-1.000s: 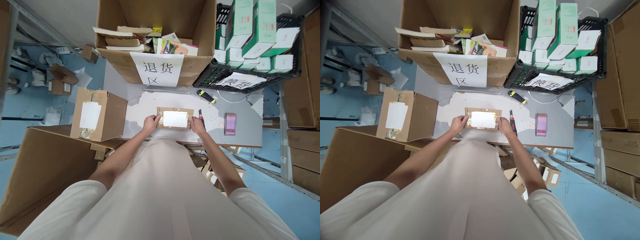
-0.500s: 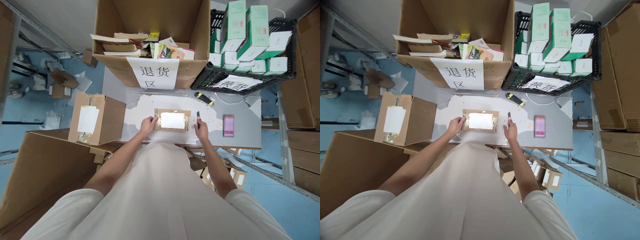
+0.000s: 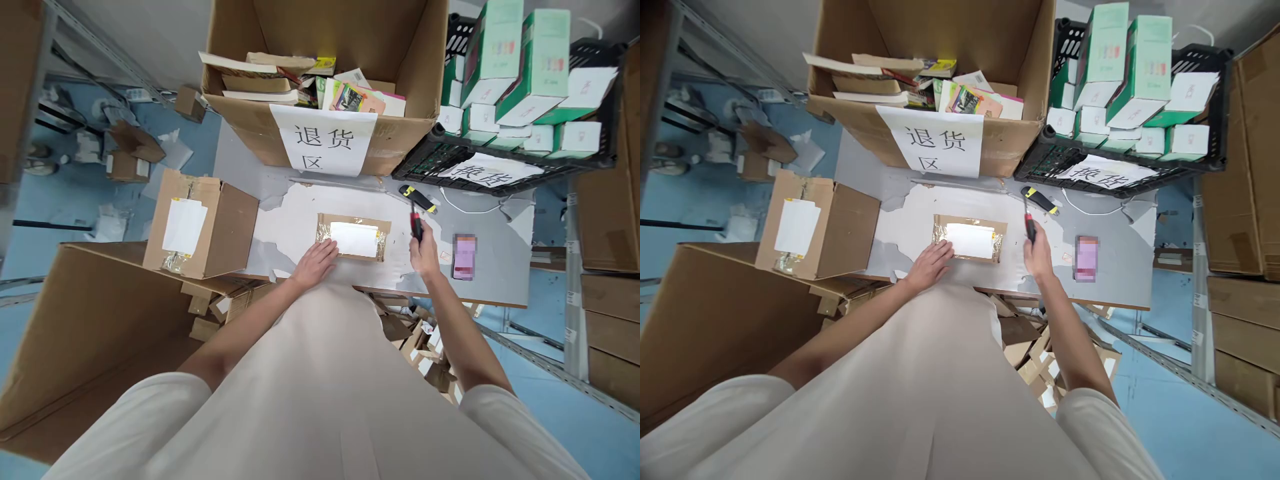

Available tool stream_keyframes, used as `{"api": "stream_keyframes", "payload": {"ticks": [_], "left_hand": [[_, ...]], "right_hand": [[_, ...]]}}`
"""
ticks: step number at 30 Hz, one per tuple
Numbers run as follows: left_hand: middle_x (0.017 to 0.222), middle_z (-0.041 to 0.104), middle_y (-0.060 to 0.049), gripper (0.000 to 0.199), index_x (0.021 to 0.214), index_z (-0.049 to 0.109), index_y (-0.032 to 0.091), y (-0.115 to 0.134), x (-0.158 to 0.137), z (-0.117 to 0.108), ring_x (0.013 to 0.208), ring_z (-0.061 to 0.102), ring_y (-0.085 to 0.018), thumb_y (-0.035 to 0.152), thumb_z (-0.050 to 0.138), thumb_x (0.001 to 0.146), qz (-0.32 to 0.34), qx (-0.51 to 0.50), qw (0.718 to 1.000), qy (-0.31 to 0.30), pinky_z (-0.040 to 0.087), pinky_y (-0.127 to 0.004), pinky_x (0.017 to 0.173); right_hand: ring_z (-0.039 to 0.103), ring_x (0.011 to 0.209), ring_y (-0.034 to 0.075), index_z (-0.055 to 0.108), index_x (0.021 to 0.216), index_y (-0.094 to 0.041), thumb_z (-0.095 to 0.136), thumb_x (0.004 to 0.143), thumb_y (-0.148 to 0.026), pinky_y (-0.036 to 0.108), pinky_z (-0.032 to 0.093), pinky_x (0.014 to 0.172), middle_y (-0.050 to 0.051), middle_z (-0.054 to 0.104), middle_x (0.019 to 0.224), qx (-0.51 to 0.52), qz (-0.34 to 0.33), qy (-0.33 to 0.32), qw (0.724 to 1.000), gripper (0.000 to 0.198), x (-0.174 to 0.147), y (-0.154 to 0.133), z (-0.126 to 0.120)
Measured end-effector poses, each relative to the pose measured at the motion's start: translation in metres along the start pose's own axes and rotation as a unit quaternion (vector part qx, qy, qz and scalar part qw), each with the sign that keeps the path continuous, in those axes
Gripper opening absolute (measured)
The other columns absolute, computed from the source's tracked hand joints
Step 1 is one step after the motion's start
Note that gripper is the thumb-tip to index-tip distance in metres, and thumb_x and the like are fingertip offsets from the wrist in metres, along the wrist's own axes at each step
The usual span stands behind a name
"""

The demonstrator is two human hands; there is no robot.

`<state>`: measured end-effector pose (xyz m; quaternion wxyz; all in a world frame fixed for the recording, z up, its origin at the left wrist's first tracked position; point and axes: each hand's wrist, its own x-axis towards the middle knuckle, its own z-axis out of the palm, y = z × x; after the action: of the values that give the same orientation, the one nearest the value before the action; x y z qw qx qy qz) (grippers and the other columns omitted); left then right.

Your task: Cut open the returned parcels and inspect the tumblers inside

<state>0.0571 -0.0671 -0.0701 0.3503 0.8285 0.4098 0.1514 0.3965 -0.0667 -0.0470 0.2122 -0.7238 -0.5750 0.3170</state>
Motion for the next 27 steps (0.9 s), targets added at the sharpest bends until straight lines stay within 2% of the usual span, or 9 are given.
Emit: {"api": "stream_keyframes", "payload": {"ticks": [1,3,6,8,11,16,23,27], "left_hand": [[0.143,0.051,-0.013,0.04,0.129,0.056,0.02,-0.001,0.002,0.003,0.141,0.036,-0.027,0.036,0.046,0.094,-0.003,-0.003,1.0,0.005,0.025,-0.048,0.117],[0.142,0.052,-0.013,0.038,0.129,0.056,0.02,-0.004,0.005,0.009,0.14,0.038,-0.026,0.033,0.045,0.095,-0.006,-0.004,1.0,0.019,0.027,-0.048,0.116],[0.138,0.056,-0.013,0.036,0.128,0.057,0.02,-0.008,0.007,0.014,0.138,0.042,-0.025,0.03,0.042,0.097,0.014,0.026,0.999,0.035,0.032,-0.048,0.114],[0.136,0.058,-0.013,0.036,0.128,0.057,0.019,-0.01,0.006,0.016,0.136,0.045,-0.025,0.029,0.041,0.097,0.031,0.06,0.997,0.047,0.036,-0.048,0.112],[0.133,0.06,-0.014,0.035,0.128,0.056,0.018,-0.011,0.006,0.018,0.134,0.047,-0.024,0.027,0.041,0.098,0.052,0.101,0.991,0.066,0.04,-0.047,0.109],[0.131,0.062,-0.013,0.034,0.128,0.057,0.017,-0.018,0.006,0.023,0.132,0.049,-0.023,0.023,0.039,0.099,0.069,0.112,0.988,0.085,0.043,-0.046,0.107],[0.132,0.062,-0.013,0.038,0.128,0.057,0.018,-0.028,0.004,0.03,0.134,0.047,-0.021,0.015,0.035,0.098,0.067,0.09,0.991,0.076,0.042,-0.045,0.108],[0.132,0.061,-0.013,0.04,0.129,0.056,0.018,-0.03,0.004,0.029,0.135,0.047,-0.021,0.013,0.032,0.098,0.069,0.096,0.991,0.069,0.04,-0.045,0.11]], "right_hand": [[0.044,0.129,0.031,0.023,0.15,-0.022,0.04,0.093,-0.034,0.047,0.035,0.109,0.012,0.045,0.143,-0.024,-0.059,-0.019,0.998,0.061,0.004,-0.021,-0.002],[0.051,0.122,0.03,0.031,0.149,-0.027,0.042,0.094,-0.033,0.042,0.042,0.102,0.009,0.054,0.133,-0.084,-0.165,-0.135,0.973,0.057,0.013,-0.06,0.003],[0.062,0.101,0.025,0.033,0.149,-0.035,0.041,0.096,-0.027,0.035,0.047,0.086,0.007,0.063,0.113,-0.212,-0.255,-0.283,0.9,0.054,0.028,-0.098,0.02],[0.065,0.092,0.023,0.028,0.15,-0.039,0.04,0.097,-0.024,0.032,0.047,0.078,0.007,0.063,0.109,-0.282,-0.286,-0.322,0.857,0.056,0.037,-0.107,0.028],[0.066,0.09,0.023,0.018,0.152,-0.041,0.034,0.099,-0.027,0.03,0.045,0.072,0.009,0.062,0.111,-0.348,-0.31,-0.337,0.818,0.057,0.044,-0.11,0.032],[0.067,0.09,0.024,0.013,0.153,-0.039,0.031,0.1,-0.03,0.03,0.044,0.073,0.01,0.062,0.112,-0.382,-0.307,-0.362,0.793,0.056,0.048,-0.12,0.026],[0.066,0.09,0.023,0.013,0.153,-0.04,0.037,0.092,-0.007,0.032,0.044,0.079,0.011,0.062,0.113,-0.383,-0.285,-0.398,0.783,0.073,0.051,-0.134,0.027],[0.067,0.091,0.025,0.011,0.154,-0.039,0.034,0.09,-0.003,0.032,0.045,0.078,0.012,0.061,0.115,-0.393,-0.284,-0.399,0.778,0.077,0.05,-0.136,0.029]]}}
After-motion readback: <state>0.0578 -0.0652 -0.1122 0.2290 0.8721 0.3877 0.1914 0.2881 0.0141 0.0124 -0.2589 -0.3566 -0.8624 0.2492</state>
